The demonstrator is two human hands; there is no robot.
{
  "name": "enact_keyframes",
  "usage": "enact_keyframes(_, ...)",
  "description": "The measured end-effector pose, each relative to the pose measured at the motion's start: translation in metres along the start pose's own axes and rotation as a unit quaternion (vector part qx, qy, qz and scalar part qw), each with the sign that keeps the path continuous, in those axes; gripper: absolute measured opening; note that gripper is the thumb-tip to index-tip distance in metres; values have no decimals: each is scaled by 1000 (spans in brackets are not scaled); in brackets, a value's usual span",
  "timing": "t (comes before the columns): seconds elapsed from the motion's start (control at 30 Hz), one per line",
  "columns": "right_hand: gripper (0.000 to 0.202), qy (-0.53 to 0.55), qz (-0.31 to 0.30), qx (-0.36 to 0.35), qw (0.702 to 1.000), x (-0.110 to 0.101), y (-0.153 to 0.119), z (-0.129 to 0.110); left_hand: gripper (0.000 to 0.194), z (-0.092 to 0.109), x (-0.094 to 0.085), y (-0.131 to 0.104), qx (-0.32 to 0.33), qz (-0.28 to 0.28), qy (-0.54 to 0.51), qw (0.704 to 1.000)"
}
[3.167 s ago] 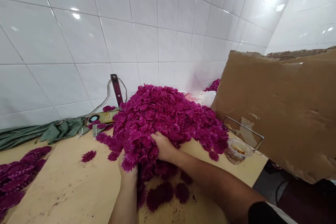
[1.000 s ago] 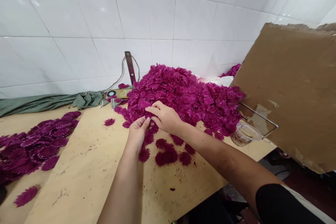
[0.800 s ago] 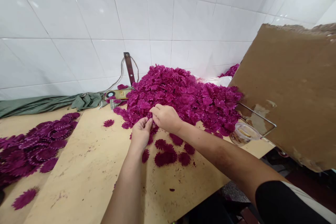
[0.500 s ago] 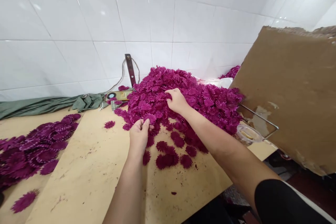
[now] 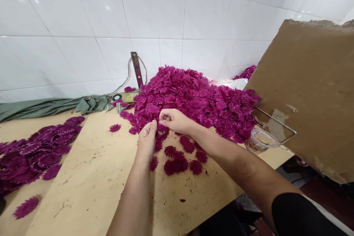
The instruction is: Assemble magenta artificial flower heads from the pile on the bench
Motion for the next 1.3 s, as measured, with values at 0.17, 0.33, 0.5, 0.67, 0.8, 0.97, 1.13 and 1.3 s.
enact_keyframes(0.17,14,-130,198,41,971,-48,13,22,35,11,7,-3,54,-10,59,997)
enact_keyframes(0.33,5,-207,304,112,923,-100,12,44,33,8,-4,2,68,28,67,995)
enact_keyframes(0.5,13,-148,168,3,975,-67,3,10,42,-5,-8,7,47,42,72,995)
enact_keyframes(0.67,13,26,-52,29,998,0,-11,2,43,-13,-3,4,2,8,-5,1000)
enact_keyframes(0.8,13,66,-31,27,997,6,-5,10,42,-14,1,0,-26,-4,-35,999)
enact_keyframes(0.97,16,-24,167,69,983,-40,13,40,34,-3,5,-1,27,-1,14,1000)
enact_keyframes(1.13,4,-181,340,128,914,-115,9,59,29,2,-3,2,49,35,-13,998)
enact_keyframes(1.3,21,-175,246,23,953,-95,-1,22,32,-4,11,0,6,-9,-6,1000)
Point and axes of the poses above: each hand's wrist, its own y-axis towards the middle knuckle, its own x-axis out of the palm, z = x × y, the point moved 10 cm from there along y, towards the middle knuckle, and after that the axes turned 11 degrees about z, right-handed, at the moved point
